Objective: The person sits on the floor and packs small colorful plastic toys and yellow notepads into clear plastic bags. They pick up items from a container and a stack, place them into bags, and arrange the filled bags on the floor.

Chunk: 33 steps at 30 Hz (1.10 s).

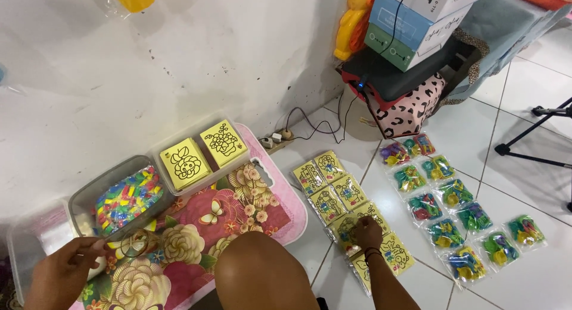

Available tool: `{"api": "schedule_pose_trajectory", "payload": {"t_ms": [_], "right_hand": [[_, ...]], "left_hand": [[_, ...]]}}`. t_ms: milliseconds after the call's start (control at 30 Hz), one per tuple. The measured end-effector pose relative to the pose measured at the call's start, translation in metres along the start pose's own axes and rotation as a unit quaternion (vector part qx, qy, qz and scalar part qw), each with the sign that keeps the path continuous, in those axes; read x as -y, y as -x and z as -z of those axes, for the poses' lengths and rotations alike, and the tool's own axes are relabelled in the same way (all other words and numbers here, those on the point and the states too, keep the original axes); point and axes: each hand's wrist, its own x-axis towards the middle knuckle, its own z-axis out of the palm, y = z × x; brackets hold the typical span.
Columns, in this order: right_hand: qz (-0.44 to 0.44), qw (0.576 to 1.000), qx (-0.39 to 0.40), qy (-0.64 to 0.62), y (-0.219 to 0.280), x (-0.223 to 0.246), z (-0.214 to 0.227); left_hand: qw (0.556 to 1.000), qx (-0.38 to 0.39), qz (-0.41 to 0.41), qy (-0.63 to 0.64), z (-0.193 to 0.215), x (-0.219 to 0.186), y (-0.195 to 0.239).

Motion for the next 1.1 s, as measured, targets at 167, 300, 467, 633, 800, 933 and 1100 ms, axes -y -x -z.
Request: {"api": "schedule_pose_trajectory", "payload": {"t_ms": [167, 300, 467, 633, 800, 933, 1100], "right_hand": [[-0.041, 0.994, -0.088, -0.053, -0.014, -0.003, 0.015], [-0.068, 0.992, -0.111, 0.009, -0.036, -0.008, 0.033], [-0.031, 0.995, -0.095, -0.006, -0.053, -0.02, 0.04], [-0.067, 0.996, -0.05, 0.016, -0.045, -0.007, 0.041], [-0.031, 0.996, -0.051, 0.065, -0.035, -0.009, 0.034], [0.012, 0.987, -0.075, 0.142, -0.018, -0.002, 0.033], [0.068, 0.985, -0.055, 0.149, -0.011, -0.01, 0.024]], "left_hand": [[0.997, -0.011, -0.013, -0.077, -0.005, 0.029, -0.012], [0.995, 0.0, -0.005, -0.1, -0.013, 0.071, -0.028], [0.998, -0.056, -0.034, -0.009, -0.018, 0.11, -0.031], [0.994, -0.075, -0.065, 0.041, -0.022, 0.116, -0.029], [0.997, -0.038, -0.036, -0.049, -0.017, 0.089, -0.021], [0.996, -0.023, -0.005, -0.086, -0.017, 0.076, -0.021], [0.993, 0.016, 0.003, -0.115, -0.014, 0.071, -0.024]]}}
